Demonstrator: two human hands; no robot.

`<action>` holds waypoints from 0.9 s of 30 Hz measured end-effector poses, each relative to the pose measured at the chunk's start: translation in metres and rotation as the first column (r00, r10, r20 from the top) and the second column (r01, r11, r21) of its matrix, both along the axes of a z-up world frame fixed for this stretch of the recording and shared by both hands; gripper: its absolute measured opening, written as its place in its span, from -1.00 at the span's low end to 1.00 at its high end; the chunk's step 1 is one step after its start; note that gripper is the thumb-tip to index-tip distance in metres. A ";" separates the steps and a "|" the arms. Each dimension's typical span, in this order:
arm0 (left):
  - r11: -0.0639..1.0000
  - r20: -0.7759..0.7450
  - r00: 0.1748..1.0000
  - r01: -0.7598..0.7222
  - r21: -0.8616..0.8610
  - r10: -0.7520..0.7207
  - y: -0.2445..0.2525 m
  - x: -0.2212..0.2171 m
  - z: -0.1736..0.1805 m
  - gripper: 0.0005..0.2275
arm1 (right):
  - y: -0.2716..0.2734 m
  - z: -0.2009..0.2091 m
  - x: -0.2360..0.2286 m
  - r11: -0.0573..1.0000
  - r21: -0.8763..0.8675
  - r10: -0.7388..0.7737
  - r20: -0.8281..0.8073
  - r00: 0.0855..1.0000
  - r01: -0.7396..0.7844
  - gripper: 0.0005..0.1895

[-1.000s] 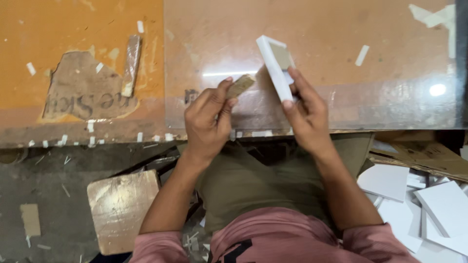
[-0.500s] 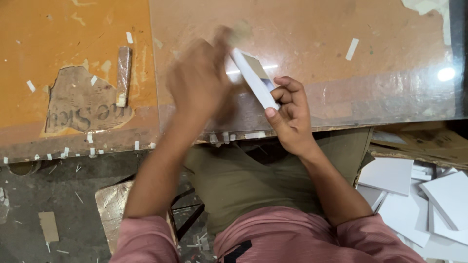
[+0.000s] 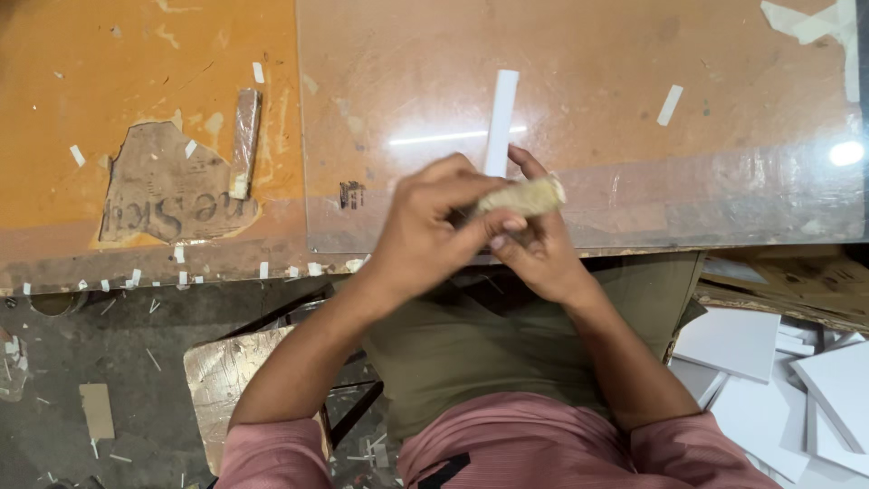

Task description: The person sands the edges of white rectangular frames using a small sanding block. They handle each frame one at a time, sanding multiple edges before placing the finished frames into a cardboard box.

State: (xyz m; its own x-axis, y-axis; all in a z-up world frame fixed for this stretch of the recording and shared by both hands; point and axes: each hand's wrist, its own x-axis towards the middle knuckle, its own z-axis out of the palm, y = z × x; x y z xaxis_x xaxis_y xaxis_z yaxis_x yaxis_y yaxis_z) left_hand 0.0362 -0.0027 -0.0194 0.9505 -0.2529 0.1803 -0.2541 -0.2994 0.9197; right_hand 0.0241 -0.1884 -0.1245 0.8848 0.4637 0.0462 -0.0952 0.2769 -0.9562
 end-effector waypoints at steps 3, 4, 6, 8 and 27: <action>0.995 -0.021 1.000 0.022 -0.096 -0.024 -0.005 -0.010 0.004 -0.76 | 0.008 -0.009 -0.004 0.997 -0.012 -0.079 0.099 0.992 0.080 0.05; 1.000 -0.008 1.000 -0.018 0.010 0.018 -0.004 -0.011 0.004 -0.76 | 0.008 -0.012 -0.003 0.995 -0.039 -0.084 0.139 0.987 0.090 0.06; 0.982 -0.007 0.996 -0.081 0.168 0.083 0.001 -0.014 0.006 -0.75 | 0.012 -0.020 -0.004 0.989 -0.089 -0.094 0.215 0.972 0.115 0.14; 0.952 -0.025 0.989 -0.134 0.276 0.147 0.004 -0.018 0.011 -0.75 | 0.016 -0.026 -0.006 0.974 -0.129 -0.154 0.223 0.963 0.185 0.14; 0.993 -0.106 0.994 -0.035 -0.112 0.023 0.050 0.042 -0.026 -0.73 | 0.015 0.001 0.004 0.997 -0.004 -0.075 0.228 0.971 0.078 -0.02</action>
State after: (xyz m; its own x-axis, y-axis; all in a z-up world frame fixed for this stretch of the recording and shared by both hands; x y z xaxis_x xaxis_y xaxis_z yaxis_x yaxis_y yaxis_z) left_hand 0.0785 0.0470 -0.0455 0.9723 -0.2086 0.1058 -0.1477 -0.1970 0.9692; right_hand 0.0276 -0.1735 -0.1232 0.8844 0.3971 0.2453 0.1465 0.2628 -0.9537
